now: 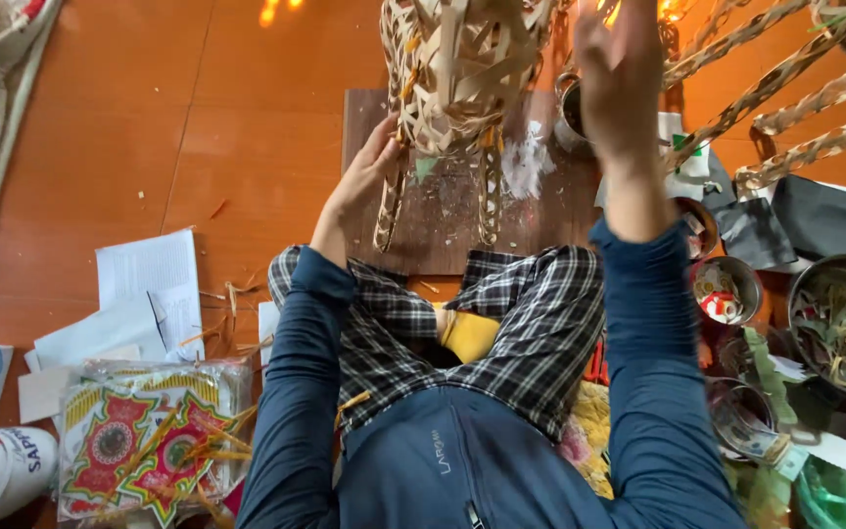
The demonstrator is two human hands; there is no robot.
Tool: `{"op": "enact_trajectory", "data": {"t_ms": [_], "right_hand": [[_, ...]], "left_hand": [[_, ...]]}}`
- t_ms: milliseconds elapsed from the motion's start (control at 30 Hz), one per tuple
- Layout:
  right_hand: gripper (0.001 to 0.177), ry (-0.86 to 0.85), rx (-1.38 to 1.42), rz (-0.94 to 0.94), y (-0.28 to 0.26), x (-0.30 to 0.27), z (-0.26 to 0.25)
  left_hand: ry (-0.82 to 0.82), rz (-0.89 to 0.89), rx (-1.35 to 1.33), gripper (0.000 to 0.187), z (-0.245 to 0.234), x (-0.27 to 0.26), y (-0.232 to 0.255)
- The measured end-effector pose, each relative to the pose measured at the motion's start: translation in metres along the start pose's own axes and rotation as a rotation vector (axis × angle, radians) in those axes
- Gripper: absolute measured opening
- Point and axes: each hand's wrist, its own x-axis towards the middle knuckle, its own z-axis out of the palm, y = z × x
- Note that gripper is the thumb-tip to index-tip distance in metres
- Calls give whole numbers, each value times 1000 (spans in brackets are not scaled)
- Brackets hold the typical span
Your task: Weaving and assembling a large bamboo structure by hand
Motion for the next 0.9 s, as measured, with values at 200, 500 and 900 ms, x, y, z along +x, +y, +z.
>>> {"op": "enact_trajectory", "data": {"t_ms": [200, 500, 900], "right_hand": [[119, -243, 176, 609, 104, -106, 60], [67, -141, -31, 724, 83, -98, 97], [33, -147, 114, 556, 114, -114, 92]], "left_hand": [[43, 17, -118, 59, 11, -8, -22], [177, 180, 169, 39, 15, 3, -36], [128, -46, 126, 82, 10, 4, -17]]}}
